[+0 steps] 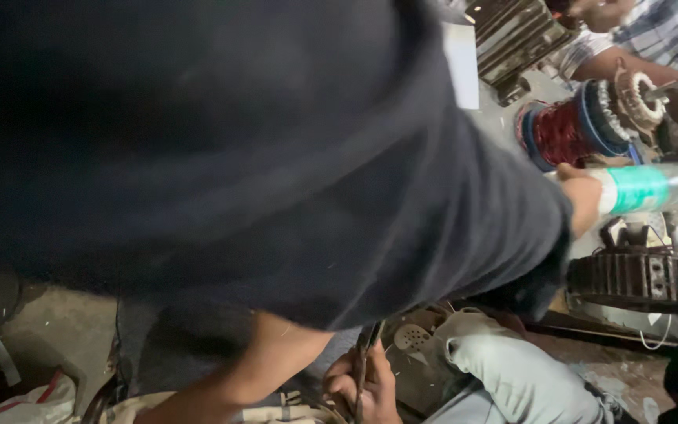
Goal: The person is repairing a motor stator by cutting strips of white insulating material and inserting them into the slots between copper windings. They use scissors to cut the material and a screwdriver to push it into place.
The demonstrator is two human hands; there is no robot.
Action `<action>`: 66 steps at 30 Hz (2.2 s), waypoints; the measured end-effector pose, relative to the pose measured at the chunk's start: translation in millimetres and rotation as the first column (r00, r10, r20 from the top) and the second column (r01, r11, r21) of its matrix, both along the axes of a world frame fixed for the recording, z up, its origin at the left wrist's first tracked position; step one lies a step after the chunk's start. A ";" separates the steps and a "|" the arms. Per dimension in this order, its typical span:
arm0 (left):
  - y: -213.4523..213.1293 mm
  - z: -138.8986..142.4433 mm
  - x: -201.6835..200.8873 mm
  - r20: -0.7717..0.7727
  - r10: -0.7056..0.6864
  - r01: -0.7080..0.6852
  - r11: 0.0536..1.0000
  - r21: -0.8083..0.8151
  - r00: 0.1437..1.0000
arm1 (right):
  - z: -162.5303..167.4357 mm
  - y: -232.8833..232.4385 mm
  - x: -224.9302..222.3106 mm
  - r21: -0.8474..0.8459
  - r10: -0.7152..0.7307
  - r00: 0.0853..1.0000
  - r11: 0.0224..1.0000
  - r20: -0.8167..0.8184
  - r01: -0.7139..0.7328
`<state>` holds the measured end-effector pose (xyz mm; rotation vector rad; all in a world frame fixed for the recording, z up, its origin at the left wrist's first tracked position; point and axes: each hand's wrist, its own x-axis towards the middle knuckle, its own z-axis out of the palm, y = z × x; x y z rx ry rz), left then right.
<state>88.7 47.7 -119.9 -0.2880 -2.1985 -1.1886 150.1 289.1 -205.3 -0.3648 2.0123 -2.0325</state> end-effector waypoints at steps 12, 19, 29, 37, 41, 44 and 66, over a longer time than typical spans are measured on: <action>-18.8 42.5 -3.2 0.488 -0.348 -0.020 0.798 0.602 0.800 | 181.7 63.6 -91.0 0.726 -0.087 0.903 0.564 -0.421 0.393; -17.2 72.9 -13.0 0.516 -0.523 -0.130 0.605 0.785 0.678 | 229.4 70.4 -124.7 0.839 0.053 0.959 0.499 -0.279 0.216; -26.7 32.3 -10.0 0.450 -0.535 -0.123 0.537 0.835 0.715 | 213.1 106.9 -124.4 0.820 -0.113 0.985 0.546 -0.132 0.172; -24.1 22.4 -2.4 0.331 -0.272 0.119 0.902 0.415 0.904 | 224.1 81.8 -152.5 0.826 -0.075 0.954 0.483 -0.291 0.289; -16.2 36.0 -5.7 0.397 -0.540 -0.042 0.555 0.831 0.742 | 248.5 71.0 -187.8 0.874 0.054 0.986 0.471 -0.160 0.116; -15.9 45.1 -7.7 0.318 -0.583 -0.052 0.426 0.903 0.748 | 264.8 64.1 -201.9 0.877 0.181 0.975 0.479 -0.130 0.028; -66.1 114.6 -76.6 0.054 0.239 -0.244 0.962 0.123 0.970 | 184.4 -126.4 -149.7 0.130 -0.204 0.641 0.892 -0.740 0.433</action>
